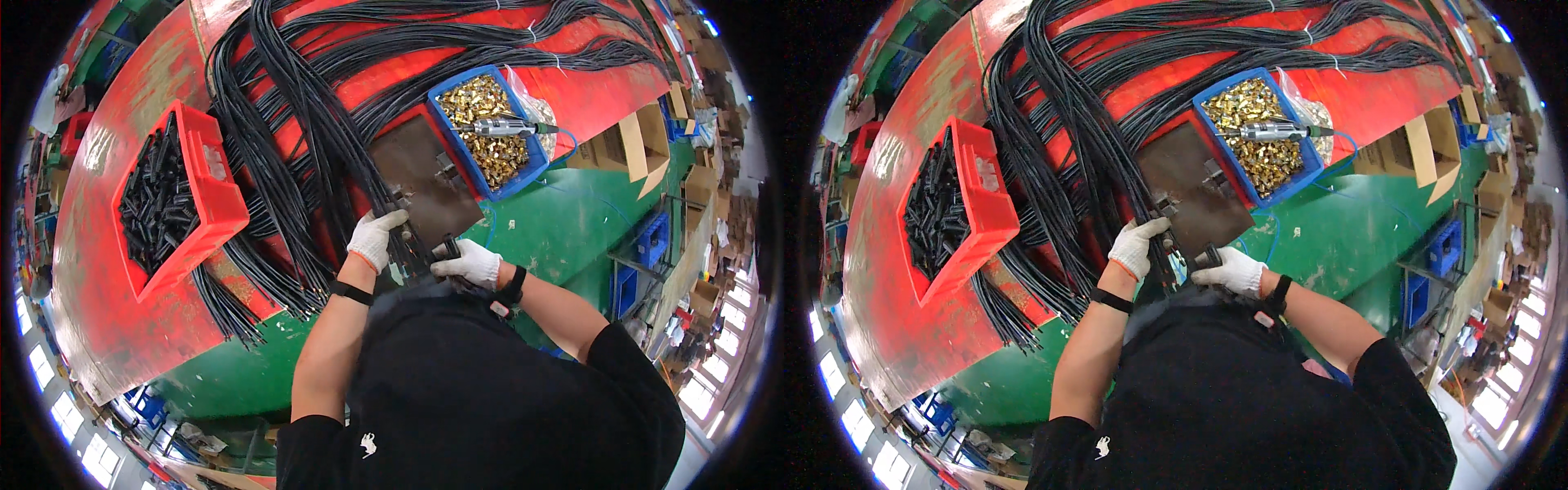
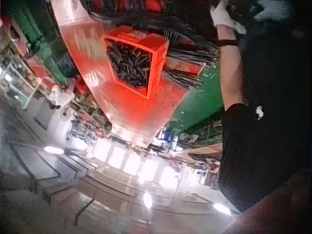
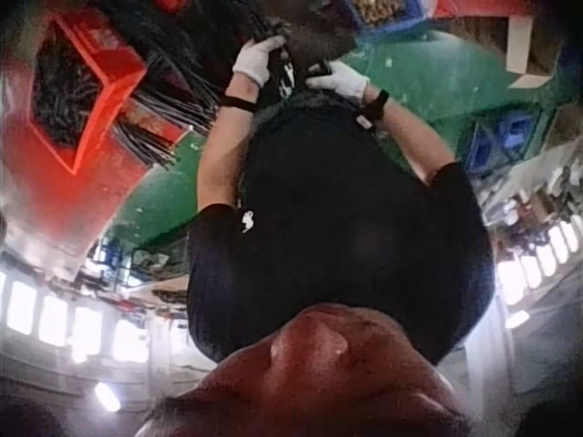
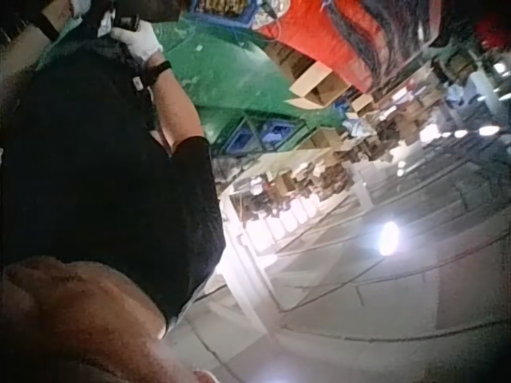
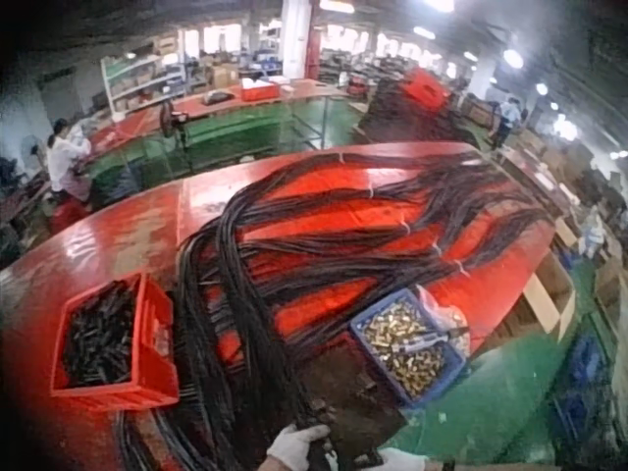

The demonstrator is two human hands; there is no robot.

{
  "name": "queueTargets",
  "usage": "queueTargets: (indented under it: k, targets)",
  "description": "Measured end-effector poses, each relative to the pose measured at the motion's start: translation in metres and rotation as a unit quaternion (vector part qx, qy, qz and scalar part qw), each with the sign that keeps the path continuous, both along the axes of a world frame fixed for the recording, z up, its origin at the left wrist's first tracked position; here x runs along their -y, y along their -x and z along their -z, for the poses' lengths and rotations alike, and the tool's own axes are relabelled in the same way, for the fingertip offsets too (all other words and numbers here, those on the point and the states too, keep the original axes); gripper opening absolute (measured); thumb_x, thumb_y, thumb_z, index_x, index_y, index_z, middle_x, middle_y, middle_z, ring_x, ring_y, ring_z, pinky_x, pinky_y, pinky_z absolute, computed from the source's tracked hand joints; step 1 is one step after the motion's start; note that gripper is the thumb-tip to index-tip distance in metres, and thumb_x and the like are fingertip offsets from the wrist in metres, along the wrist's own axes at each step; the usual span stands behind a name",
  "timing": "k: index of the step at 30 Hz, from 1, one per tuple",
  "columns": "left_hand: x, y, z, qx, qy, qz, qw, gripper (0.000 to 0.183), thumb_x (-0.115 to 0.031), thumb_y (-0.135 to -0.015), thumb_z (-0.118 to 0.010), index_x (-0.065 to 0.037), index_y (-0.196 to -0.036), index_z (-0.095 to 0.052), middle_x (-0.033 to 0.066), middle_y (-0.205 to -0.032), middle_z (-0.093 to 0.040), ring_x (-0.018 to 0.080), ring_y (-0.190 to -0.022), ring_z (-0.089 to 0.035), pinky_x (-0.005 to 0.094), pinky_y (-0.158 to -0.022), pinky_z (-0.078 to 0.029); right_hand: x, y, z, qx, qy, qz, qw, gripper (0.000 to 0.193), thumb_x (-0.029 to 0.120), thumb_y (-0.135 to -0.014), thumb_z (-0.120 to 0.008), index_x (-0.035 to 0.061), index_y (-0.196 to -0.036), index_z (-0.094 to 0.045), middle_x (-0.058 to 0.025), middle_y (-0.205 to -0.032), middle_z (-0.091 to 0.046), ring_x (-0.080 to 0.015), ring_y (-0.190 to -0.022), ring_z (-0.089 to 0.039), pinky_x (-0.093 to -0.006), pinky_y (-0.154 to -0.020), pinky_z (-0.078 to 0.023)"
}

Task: Assembling wire harnesses by attaching small plastic caps or sleeves to bundles of wires using a jig.

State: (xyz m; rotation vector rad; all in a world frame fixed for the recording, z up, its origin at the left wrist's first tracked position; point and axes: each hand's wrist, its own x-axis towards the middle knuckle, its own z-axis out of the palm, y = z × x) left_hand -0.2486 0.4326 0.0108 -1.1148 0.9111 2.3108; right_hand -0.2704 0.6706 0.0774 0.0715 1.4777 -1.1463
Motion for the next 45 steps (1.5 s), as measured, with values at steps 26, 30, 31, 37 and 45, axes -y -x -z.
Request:
queueTargets:
  k: [26,30,31,37,45]
  targets:
    - [0.036,-0.022,-0.003,-0.022,-0.155,-0.079,0.984,0.026,-0.022,-0.102,-0.073,-0.005,-0.122,-0.068,0.0082,-0.1,-0.074,0.0207,-0.078,-0.071,0.0363,-0.066,-0.061,0.085,0.053,0.017,-0.229,0.133,0.0,0.964,0.046,0.02,-0.094,-0.079,0.0023,-0.134,-0.065,-0.0124,-0.118,-0.077,-0.0225,-0.111,-0.073,-0.0381,-0.099,-0.057]
    - [0.034,-0.023,-0.005,-0.005,-0.1,-0.059,0.993,0.022,-0.024,-0.107,-0.067,-0.006,-0.12,-0.07,0.0081,-0.101,-0.074,0.0221,-0.08,-0.071,0.0384,-0.071,-0.062,0.091,0.046,0.024,-0.169,0.125,0.112,0.971,0.037,0.012,-0.097,-0.078,-0.0008,-0.131,-0.069,-0.0069,-0.117,-0.076,-0.0135,-0.108,-0.068,-0.0336,-0.099,-0.054]
    - [0.032,-0.021,-0.008,0.0,-0.095,-0.058,0.994,0.021,-0.024,-0.108,-0.065,-0.006,-0.118,-0.07,0.0081,-0.101,-0.074,0.0228,-0.083,-0.071,0.0384,-0.072,-0.062,0.093,0.047,0.025,-0.181,0.123,0.138,0.966,0.033,0.015,-0.098,-0.078,-0.0007,-0.126,-0.072,-0.0061,-0.115,-0.075,-0.0121,-0.106,-0.067,-0.0319,-0.097,-0.054]
    - [0.046,-0.019,-0.018,0.018,-0.039,-0.001,0.999,0.021,-0.005,-0.098,-0.066,-0.002,-0.118,-0.07,0.0112,-0.103,-0.072,0.0295,-0.087,-0.072,0.0458,-0.082,-0.063,0.06,0.063,0.025,-0.173,0.015,0.049,0.984,0.04,0.026,-0.09,-0.083,-0.0014,-0.118,-0.073,-0.0025,-0.098,-0.074,-0.0088,-0.089,-0.064,-0.0296,-0.077,-0.053]
    - [0.028,-0.015,-0.013,0.003,0.004,0.007,1.0,0.022,-0.009,-0.096,-0.076,-0.008,-0.117,-0.073,0.0038,-0.095,-0.073,0.019,-0.076,-0.069,0.0387,-0.071,-0.062,0.009,0.023,0.008,-0.187,0.014,-0.165,0.968,0.056,0.031,-0.086,-0.082,0.0008,-0.131,-0.071,-0.0163,-0.116,-0.078,-0.0235,-0.109,-0.073,-0.0368,-0.1,-0.055]
